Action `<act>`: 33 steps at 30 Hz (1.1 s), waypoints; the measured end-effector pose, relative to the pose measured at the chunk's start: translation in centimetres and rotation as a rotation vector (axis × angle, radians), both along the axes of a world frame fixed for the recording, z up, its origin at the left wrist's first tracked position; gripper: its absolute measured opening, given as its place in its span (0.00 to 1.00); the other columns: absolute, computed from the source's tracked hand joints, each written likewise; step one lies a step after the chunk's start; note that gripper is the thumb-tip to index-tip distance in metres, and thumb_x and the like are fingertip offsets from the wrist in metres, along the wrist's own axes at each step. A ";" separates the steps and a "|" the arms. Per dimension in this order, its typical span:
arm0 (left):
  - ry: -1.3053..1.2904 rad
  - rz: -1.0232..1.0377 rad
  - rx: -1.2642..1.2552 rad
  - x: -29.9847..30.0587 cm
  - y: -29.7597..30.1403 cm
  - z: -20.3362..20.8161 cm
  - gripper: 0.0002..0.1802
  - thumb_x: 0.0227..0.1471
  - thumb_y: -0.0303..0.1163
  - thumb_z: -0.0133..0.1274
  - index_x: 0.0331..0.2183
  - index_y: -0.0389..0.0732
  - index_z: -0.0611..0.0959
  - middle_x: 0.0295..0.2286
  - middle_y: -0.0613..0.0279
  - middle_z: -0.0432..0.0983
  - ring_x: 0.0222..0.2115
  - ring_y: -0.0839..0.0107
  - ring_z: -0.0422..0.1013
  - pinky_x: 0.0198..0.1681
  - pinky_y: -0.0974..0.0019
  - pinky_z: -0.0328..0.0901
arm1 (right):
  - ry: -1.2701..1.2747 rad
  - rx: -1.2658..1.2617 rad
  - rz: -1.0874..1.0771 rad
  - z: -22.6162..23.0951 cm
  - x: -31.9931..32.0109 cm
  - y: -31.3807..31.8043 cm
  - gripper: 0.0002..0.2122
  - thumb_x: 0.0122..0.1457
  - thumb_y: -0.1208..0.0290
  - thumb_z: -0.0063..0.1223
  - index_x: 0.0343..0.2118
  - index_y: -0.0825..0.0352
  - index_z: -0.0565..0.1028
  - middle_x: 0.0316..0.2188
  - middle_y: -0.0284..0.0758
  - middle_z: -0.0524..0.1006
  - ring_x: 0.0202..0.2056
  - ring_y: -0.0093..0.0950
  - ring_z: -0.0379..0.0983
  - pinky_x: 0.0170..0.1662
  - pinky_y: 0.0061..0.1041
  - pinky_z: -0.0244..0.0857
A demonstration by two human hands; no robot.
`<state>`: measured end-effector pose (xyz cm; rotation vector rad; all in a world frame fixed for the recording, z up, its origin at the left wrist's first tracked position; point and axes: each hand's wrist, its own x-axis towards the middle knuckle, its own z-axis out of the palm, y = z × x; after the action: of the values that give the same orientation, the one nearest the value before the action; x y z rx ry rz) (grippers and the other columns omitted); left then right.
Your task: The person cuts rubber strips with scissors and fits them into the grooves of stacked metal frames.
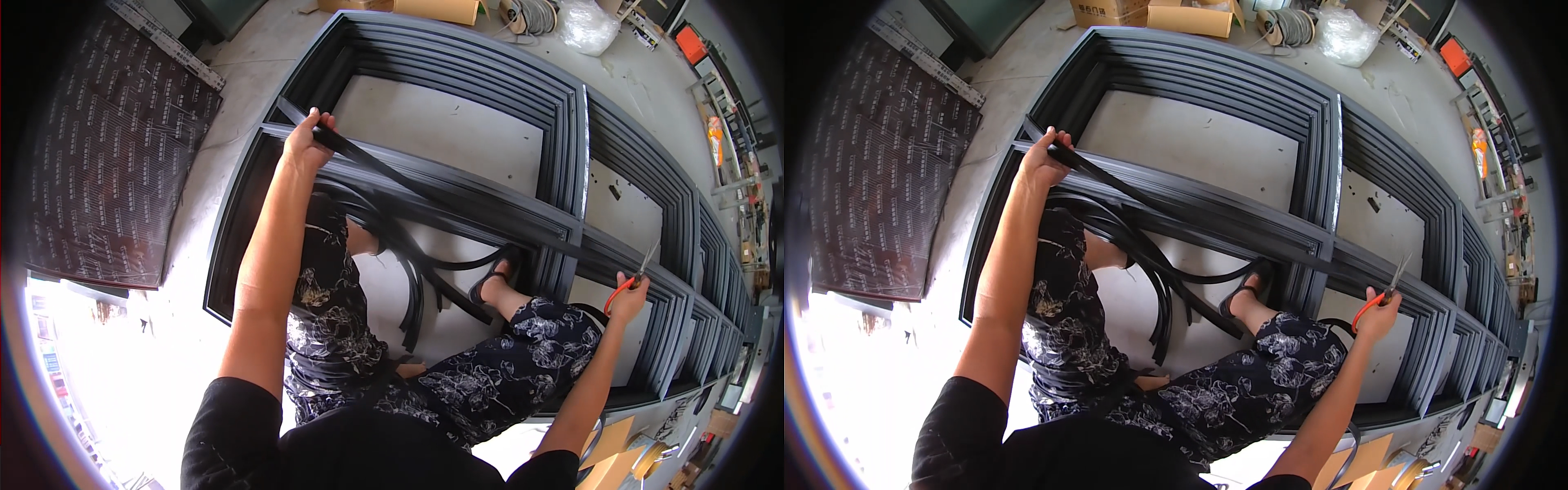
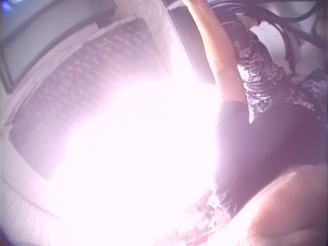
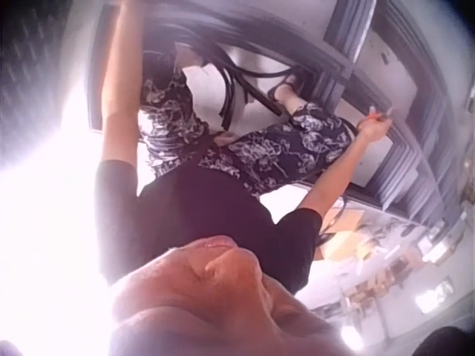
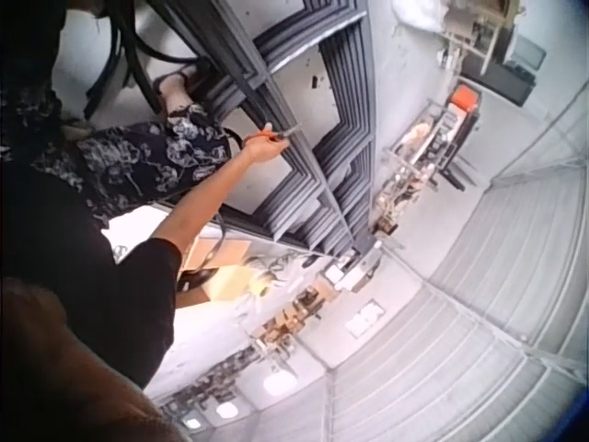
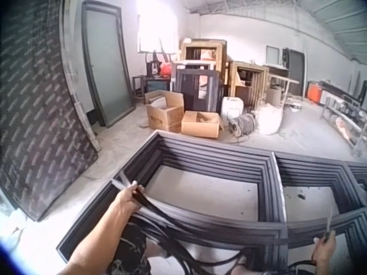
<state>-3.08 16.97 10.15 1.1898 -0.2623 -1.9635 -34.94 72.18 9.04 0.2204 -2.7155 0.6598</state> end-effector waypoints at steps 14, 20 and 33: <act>0.015 -0.011 -0.007 -1.6 0.0 -0.6 0.08 0.53 0.32 0.51 0.26 0.39 0.73 0.20 0.64 0.68 0.22 0.73 0.67 0.27 0.70 0.67 | -0.389 0.218 0.924 -1.8 6.0 -15.4 0.17 0.43 0.67 0.63 0.33 0.66 0.69 0.25 0.41 0.73 0.31 0.42 0.70 0.32 0.37 0.63; 0.006 0.075 0.013 -0.7 -0.4 -0.4 0.08 0.53 0.31 0.51 0.25 0.39 0.72 0.20 0.64 0.68 0.20 0.72 0.67 0.26 0.70 0.66 | -0.782 0.140 1.136 -9.8 11.8 -18.9 0.18 0.44 0.65 0.63 0.31 0.68 0.67 0.23 0.44 0.72 0.29 0.45 0.69 0.33 0.35 0.62; 0.064 0.167 0.025 2.3 -1.3 -0.5 0.08 0.55 0.30 0.47 0.26 0.40 0.69 0.19 0.64 0.65 0.19 0.72 0.64 0.25 0.69 0.64 | 0.284 0.233 1.177 -13.3 10.5 -20.2 0.08 0.48 0.74 0.46 0.33 0.63 0.72 0.28 0.36 0.70 0.36 0.35 0.67 0.39 0.32 0.62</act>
<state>-0.74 15.64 9.65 1.1248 -0.1023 -1.8603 -24.42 51.96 -4.29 1.8601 -2.1500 0.4873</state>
